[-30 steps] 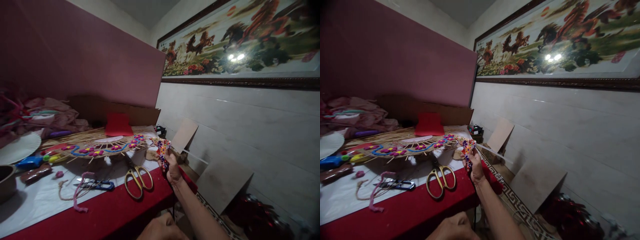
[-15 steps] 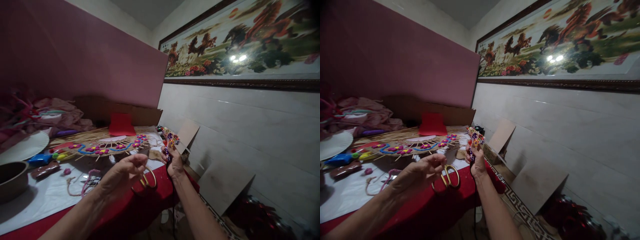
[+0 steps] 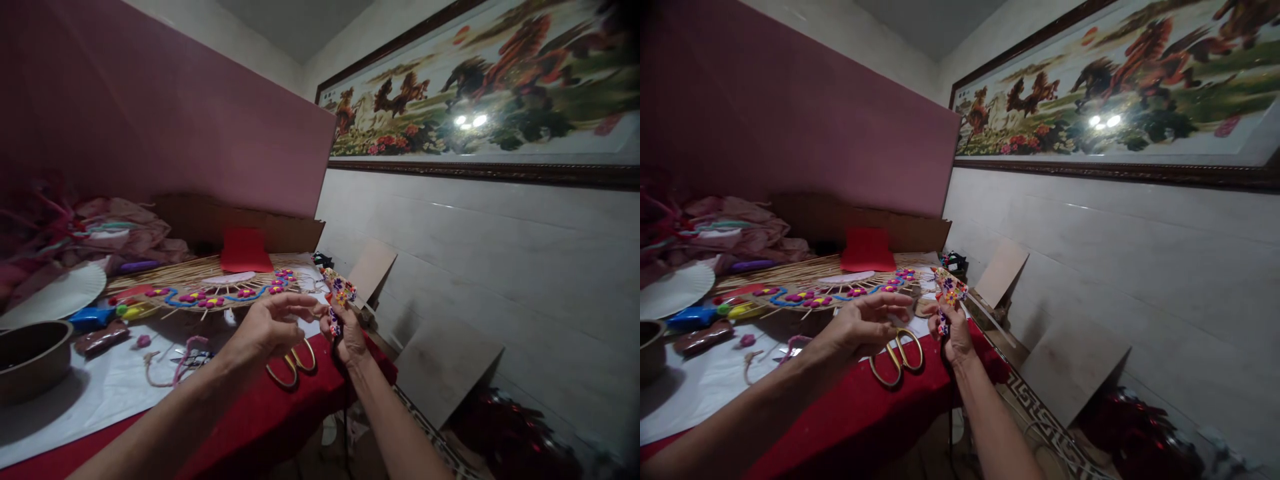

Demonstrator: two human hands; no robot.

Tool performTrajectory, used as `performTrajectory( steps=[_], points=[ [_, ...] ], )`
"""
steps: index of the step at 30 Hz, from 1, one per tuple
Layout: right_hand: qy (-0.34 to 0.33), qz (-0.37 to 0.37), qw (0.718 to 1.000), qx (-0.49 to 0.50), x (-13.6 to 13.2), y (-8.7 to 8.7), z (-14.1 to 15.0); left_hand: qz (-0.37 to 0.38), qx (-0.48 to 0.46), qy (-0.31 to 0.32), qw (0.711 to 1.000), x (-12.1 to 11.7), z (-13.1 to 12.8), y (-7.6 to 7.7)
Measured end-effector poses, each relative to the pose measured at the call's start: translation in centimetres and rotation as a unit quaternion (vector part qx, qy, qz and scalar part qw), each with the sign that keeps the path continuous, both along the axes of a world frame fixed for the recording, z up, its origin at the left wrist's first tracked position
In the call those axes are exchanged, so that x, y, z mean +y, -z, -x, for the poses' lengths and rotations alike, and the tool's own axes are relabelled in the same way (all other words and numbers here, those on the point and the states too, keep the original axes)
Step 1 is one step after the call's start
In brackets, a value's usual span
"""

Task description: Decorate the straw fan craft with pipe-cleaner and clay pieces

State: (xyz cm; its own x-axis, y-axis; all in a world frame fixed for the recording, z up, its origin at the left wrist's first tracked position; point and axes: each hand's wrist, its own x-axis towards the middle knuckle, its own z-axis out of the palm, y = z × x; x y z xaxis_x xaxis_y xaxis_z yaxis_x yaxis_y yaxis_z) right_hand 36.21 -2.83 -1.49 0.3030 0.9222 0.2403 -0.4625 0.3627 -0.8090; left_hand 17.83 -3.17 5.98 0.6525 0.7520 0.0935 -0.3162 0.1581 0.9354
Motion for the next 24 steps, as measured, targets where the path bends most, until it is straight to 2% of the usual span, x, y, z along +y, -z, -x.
performTrajectory(
  steps=[4,8,11,15,18,20,24],
  points=[
    [-0.053,0.026,0.998,0.019,-2.2,-1.4,1.5,-0.056,-0.004,-0.006,0.998,-0.2,-0.5,-0.7],
    [-0.084,0.050,0.994,0.040,-3.8,-1.8,2.7,-0.067,-0.033,0.013,0.997,-0.9,-0.8,-0.7],
    [-0.065,0.044,0.997,0.026,-3.9,-1.4,2.6,-0.103,-0.038,-0.002,0.994,-1.4,-0.1,-0.8],
    [0.001,0.038,0.999,-0.009,-3.5,-0.9,1.1,-0.160,-0.028,-0.060,0.985,-2.6,2.3,-1.4],
    [0.045,0.052,0.998,-0.016,-3.9,-0.9,0.0,-0.113,0.012,-0.062,0.992,-4.4,4.2,-2.2],
    [0.069,0.062,0.996,-0.016,-4.7,-1.2,-0.5,-0.078,0.000,-0.064,0.995,-5.3,4.9,-2.5],
    [0.082,0.070,0.994,-0.035,-6.8,-2.1,-0.8,-0.022,-0.029,-0.068,0.997,-4.9,4.3,-1.5]
  ],
)
